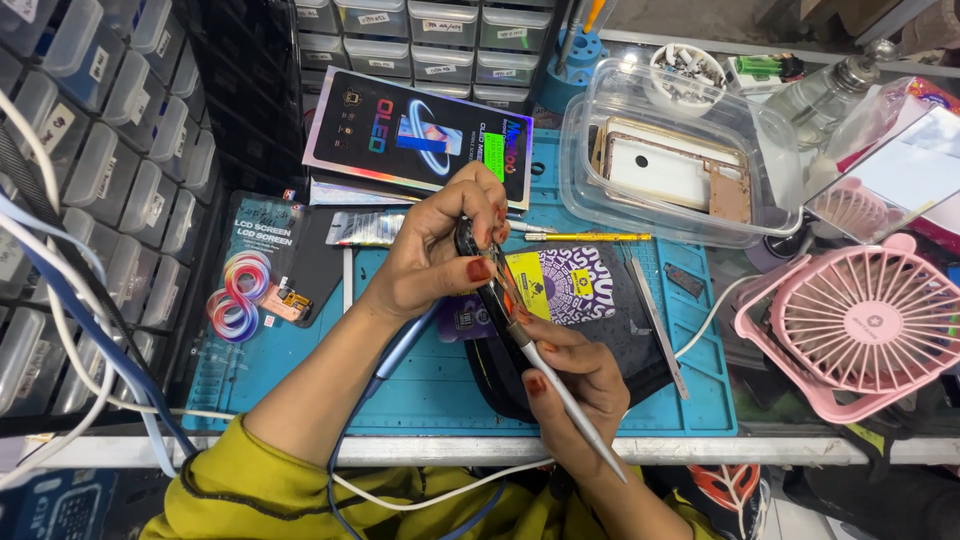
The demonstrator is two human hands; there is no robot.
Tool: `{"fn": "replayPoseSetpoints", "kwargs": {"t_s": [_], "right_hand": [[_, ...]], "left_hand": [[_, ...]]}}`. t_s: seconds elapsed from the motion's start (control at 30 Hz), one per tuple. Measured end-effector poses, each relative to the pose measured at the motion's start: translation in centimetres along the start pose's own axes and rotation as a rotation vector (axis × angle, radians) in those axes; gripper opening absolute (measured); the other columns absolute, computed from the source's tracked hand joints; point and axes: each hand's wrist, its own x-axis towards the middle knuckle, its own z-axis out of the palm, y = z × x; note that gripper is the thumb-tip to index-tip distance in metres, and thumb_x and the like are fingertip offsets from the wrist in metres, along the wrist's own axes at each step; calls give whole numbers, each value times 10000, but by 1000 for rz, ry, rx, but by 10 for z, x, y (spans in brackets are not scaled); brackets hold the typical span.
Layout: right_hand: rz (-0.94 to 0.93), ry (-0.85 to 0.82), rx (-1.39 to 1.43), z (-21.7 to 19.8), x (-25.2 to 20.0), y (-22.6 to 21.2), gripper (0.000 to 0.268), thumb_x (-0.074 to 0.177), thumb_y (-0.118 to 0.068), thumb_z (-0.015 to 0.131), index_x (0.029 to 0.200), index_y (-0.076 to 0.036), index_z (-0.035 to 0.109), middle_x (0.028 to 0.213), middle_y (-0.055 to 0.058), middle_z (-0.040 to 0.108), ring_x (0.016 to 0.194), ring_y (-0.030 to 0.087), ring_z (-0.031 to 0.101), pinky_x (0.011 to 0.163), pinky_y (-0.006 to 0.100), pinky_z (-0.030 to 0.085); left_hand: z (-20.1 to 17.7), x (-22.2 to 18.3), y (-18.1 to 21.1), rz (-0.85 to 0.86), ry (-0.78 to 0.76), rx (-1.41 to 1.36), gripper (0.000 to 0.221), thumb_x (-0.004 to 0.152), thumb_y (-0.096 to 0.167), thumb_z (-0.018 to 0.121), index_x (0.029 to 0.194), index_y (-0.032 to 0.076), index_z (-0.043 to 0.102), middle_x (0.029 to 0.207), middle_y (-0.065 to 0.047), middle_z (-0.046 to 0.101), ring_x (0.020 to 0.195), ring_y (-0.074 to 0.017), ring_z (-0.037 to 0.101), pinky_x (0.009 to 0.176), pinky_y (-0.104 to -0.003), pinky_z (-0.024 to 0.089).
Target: Repairing a smartphone by disassembling and reassembling its internal components and screen.
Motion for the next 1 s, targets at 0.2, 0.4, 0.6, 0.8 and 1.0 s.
{"fn": "replayPoseSetpoints", "kwargs": {"t_s": [0.2, 0.4, 0.6, 0.8, 1.0], "right_hand": [[9, -19, 30, -1, 3, -1, 131, 1011, -109, 674, 1131, -79, 632, 1270, 237, 670, 1281, 376, 654, 1213, 566, 499], [46, -8, 63, -2, 5, -1, 120, 1005, -123, 680, 1112, -94, 635, 1240, 218, 682, 1261, 372, 660, 1210, 569, 490], [52, 0, 44, -5, 5, 1, 126, 996, -132, 694, 1109, -98, 649, 1230, 215, 690, 1241, 353, 676, 1203, 563, 501], [63, -5, 80, -5, 4, 2, 137, 994, -125, 704, 1119, -97, 655, 1241, 204, 687, 1257, 355, 665, 1217, 583, 485], [72, -8, 116, -6, 4, 3, 138, 993, -109, 699, 1122, -92, 651, 1253, 228, 677, 1274, 376, 652, 1223, 584, 467]], "left_hand": [[0, 1, -1, 2, -6, 14, 232, 862, 344, 679, 904, 188, 511, 994, -19, 372, 949, -152, 389, 868, -279, 423], [-1, 0, -2, 6, -11, 15, 245, 883, 361, 682, 917, 191, 509, 1005, -19, 375, 951, -149, 393, 874, -273, 424], [-2, 1, -2, 15, -12, 42, 238, 891, 365, 677, 927, 196, 514, 999, -10, 376, 955, -149, 402, 885, -267, 432], [-2, 0, -3, 21, -20, 45, 237, 904, 371, 675, 936, 196, 519, 1011, -13, 371, 966, -147, 401, 885, -258, 432], [-1, 0, -2, 15, -15, 46, 236, 902, 370, 675, 932, 197, 516, 994, -6, 365, 954, -144, 392, 869, -253, 427]]}}
